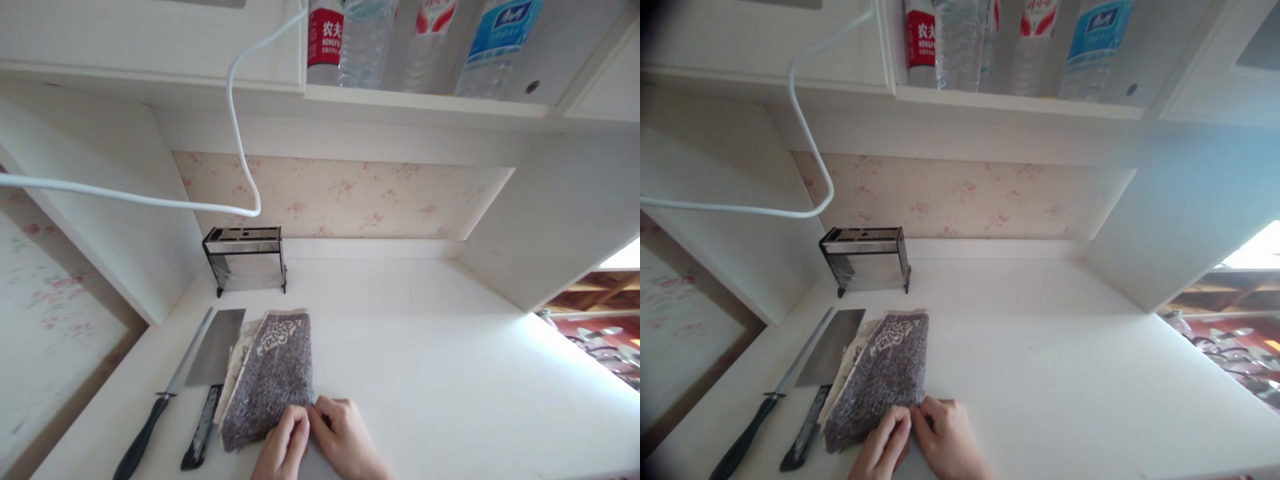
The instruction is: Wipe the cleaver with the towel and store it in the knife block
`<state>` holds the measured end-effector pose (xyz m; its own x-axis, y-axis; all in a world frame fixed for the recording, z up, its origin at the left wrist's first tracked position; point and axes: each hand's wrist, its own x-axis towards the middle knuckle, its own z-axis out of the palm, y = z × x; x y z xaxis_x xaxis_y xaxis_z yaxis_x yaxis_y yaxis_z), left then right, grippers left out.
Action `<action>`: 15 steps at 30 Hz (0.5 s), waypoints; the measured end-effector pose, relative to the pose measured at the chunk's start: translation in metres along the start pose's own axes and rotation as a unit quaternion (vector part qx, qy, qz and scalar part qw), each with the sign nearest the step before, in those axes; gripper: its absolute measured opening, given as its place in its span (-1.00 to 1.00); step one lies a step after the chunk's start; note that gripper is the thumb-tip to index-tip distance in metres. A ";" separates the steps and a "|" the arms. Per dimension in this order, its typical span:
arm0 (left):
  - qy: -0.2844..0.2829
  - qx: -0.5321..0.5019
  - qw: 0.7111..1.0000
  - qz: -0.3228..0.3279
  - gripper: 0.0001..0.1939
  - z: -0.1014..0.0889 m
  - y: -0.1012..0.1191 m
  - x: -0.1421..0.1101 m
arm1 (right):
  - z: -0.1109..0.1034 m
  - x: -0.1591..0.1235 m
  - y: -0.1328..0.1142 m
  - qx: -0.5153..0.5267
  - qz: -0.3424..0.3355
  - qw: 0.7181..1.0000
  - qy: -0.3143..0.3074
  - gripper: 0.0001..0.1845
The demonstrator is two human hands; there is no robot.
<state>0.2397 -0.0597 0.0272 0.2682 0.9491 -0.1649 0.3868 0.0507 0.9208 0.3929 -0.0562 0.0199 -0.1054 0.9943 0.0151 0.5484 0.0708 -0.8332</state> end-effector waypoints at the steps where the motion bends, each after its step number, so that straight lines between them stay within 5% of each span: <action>1: 0.004 -0.004 1.000 0.001 -0.54 0.001 -0.001 -0.001 | -0.001 -0.001 -0.001 -0.002 0.004 1.000 0.000 -0.57; 9: -0.027 -0.020 0.999 0.031 -0.63 0.002 -0.011 -0.002 | 0.000 -0.004 -0.001 -0.017 0.004 1.000 0.013 -0.57; 15: -0.003 -0.007 1.000 0.025 -0.49 0.005 -0.020 -0.003 | 0.004 0.000 -0.001 0.036 0.037 0.997 0.061 -0.52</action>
<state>0.2360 -0.0653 0.0074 0.2911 0.9490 -0.1212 0.3607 0.0084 0.9326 0.3890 -0.0569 0.0187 0.0365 0.9992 0.0154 0.4902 -0.0045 -0.8716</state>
